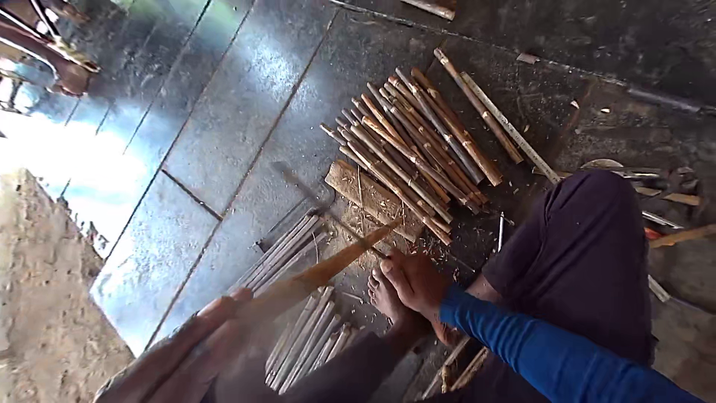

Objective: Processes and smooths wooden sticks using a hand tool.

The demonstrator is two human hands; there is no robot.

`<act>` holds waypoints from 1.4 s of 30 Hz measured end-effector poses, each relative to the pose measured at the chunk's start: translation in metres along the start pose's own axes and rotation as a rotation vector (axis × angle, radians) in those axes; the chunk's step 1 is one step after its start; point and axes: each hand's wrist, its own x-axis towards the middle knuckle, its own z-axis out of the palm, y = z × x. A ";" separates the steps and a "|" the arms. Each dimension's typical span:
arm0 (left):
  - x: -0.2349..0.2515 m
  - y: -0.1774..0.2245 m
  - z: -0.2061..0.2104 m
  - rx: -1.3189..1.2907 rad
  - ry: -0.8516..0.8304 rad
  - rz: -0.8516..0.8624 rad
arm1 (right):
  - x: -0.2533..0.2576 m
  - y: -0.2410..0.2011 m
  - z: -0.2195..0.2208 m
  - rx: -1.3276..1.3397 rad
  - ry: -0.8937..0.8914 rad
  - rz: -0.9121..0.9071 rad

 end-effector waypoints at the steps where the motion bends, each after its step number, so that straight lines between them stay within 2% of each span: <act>1: -0.005 0.002 -0.004 -0.002 -0.007 -0.024 | -0.007 0.002 0.007 0.009 -0.028 0.031; 3: 0.000 0.000 -0.002 -0.050 0.026 -0.035 | 0.001 0.015 0.013 0.065 -0.058 0.187; 4: 0.004 -0.001 0.000 -0.079 0.034 -0.038 | 0.005 0.013 0.007 0.077 -0.049 0.198; 7: 0.004 -0.002 0.000 -0.099 0.012 -0.026 | 0.000 0.004 0.007 -0.008 -0.021 0.005; 9: 0.003 -0.004 -0.002 -0.111 0.030 -0.016 | -0.003 0.016 0.014 0.028 -0.091 0.187; 10: 0.005 -0.005 0.002 -0.135 0.055 -0.023 | 0.002 0.021 0.013 0.028 -0.060 0.217; 11: 0.008 -0.005 0.003 -0.153 0.066 -0.035 | 0.004 0.014 0.006 0.027 -0.069 0.210; 13: 0.006 -0.003 0.006 -0.144 0.067 -0.045 | 0.004 0.001 0.003 -0.013 -0.026 0.027; 14: 0.002 -0.001 0.001 -0.134 0.050 -0.039 | -0.002 0.003 0.009 -0.012 -0.031 0.011; 16: 0.005 -0.003 -0.001 -0.179 0.052 -0.027 | 0.000 0.018 0.013 0.048 -0.078 0.156; 17: 0.010 -0.003 0.000 -0.207 0.054 -0.038 | 0.005 0.020 0.008 0.049 -0.059 0.173; 20: 0.008 0.000 0.004 -0.211 0.054 -0.067 | 0.004 0.000 0.002 -0.054 -0.031 0.008; 22: 0.001 0.001 -0.002 -0.164 0.048 -0.051 | -0.004 0.010 0.017 -0.007 -0.076 0.122; 24: 0.005 -0.006 0.001 -0.118 0.075 -0.017 | 0.009 0.021 0.012 0.038 -0.047 0.175; 27: -0.002 -0.008 0.003 -0.120 0.099 -0.088 | 0.005 0.004 0.006 -0.046 -0.047 -0.025; 30: -0.004 -0.014 0.000 -0.215 0.134 -0.147 | 0.004 0.023 0.019 0.037 -0.039 0.140; 34: -0.009 -0.017 -0.005 -0.290 0.081 -0.249 | -0.002 0.003 0.011 -0.015 -0.051 -0.012; 36: -0.007 -0.013 -0.006 -0.298 0.060 -0.336 | -0.002 0.014 0.017 0.050 -0.086 0.144; 37: -0.001 -0.013 -0.003 -0.327 0.060 -0.381 | 0.007 0.015 0.011 0.043 -0.070 0.161; 40: 0.002 -0.009 -0.002 -0.372 0.035 -0.461 | 0.003 0.003 0.004 -0.024 -0.039 -0.050; 41: -0.001 -0.007 -0.004 -0.356 0.026 -0.453 | -0.003 0.007 0.010 -0.028 -0.069 -0.023; 42: -0.003 -0.007 -0.005 -0.339 0.019 -0.425 | -0.006 0.014 0.014 0.011 -0.104 0.095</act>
